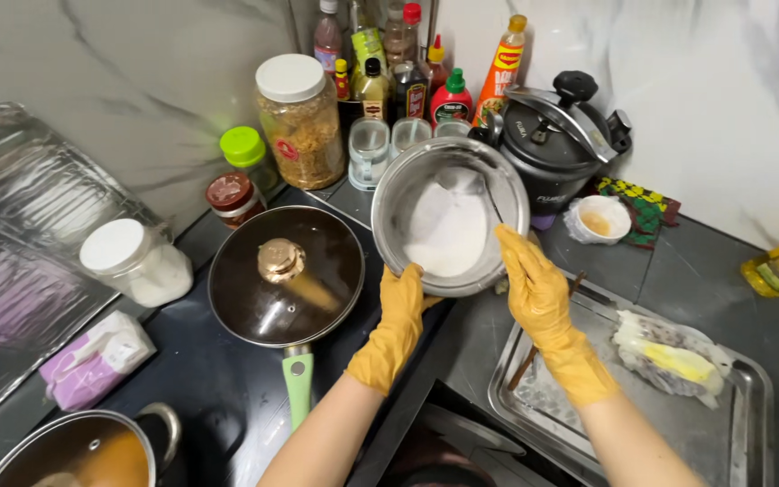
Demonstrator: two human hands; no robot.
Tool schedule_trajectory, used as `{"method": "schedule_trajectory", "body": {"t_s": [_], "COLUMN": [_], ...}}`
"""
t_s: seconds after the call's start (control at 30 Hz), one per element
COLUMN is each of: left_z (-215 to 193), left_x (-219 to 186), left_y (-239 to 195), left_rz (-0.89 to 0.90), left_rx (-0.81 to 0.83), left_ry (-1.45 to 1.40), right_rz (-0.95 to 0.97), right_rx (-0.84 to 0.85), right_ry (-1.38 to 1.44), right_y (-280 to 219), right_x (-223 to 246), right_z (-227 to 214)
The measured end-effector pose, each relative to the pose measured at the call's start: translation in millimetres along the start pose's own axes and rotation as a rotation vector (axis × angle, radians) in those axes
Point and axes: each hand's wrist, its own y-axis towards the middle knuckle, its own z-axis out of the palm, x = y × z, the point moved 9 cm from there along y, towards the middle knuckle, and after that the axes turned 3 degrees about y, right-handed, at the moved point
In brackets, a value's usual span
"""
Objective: The person cracks an egg into a hot pan, stirs it with chopsticks, covers the pan, and later flips the egg to cook the other side. The person also handles a small white item and stirs a batter in a bowl.
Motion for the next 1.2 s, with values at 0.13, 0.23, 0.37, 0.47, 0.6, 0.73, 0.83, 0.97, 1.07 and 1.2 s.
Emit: {"method": "schedule_trajectory", "body": {"t_s": [0.13, 0.23, 0.37, 0.47, 0.6, 0.73, 0.83, 0.97, 1.07, 1.2], "left_z": [-1, -8, -11, -12, -30, -35, -34, -37, -42, -42], "left_x": [-39, -44, -57, -61, -31, -46, -59, -55, -66, -78], "left_y": [-52, -48, -63, -73, -19, -34, -53, -49, -55, -65], "left_rz": [0.040, 0.068, 0.073, 0.077, 0.094, 0.096, 0.099, 0.075, 0.074, 0.083], "left_rx": [0.000, 0.011, 0.044, 0.044, 0.063, 0.030, 0.035, 0.044, 0.038, 0.036], "left_ry": [0.040, 0.018, -0.020, -0.021, -0.022, -0.003, 0.021, -0.010, -0.048, -0.038], "right_rz": [-0.072, -0.011, -0.100, -0.156, -0.041, -0.095, -0.271, -0.192, -0.117, -0.224], "right_rx": [0.063, 0.125, 0.017, 0.020, 0.246, 0.124, 0.027, 0.119, 0.159, 0.012], "right_ry": [-0.097, 0.050, 0.009, -0.037, -0.059, 0.102, -0.075, 0.013, 0.109, 0.042], "right_y": [-19, -30, 5, 16, -27, -17, 16, 0, -15, 19], "right_x": [17, 22, 37, 38, 25, 40, 60, 53, 60, 90], "right_z": [-1, 4, 2, 10, 28, 22, 20, 34, 32, 22]}}
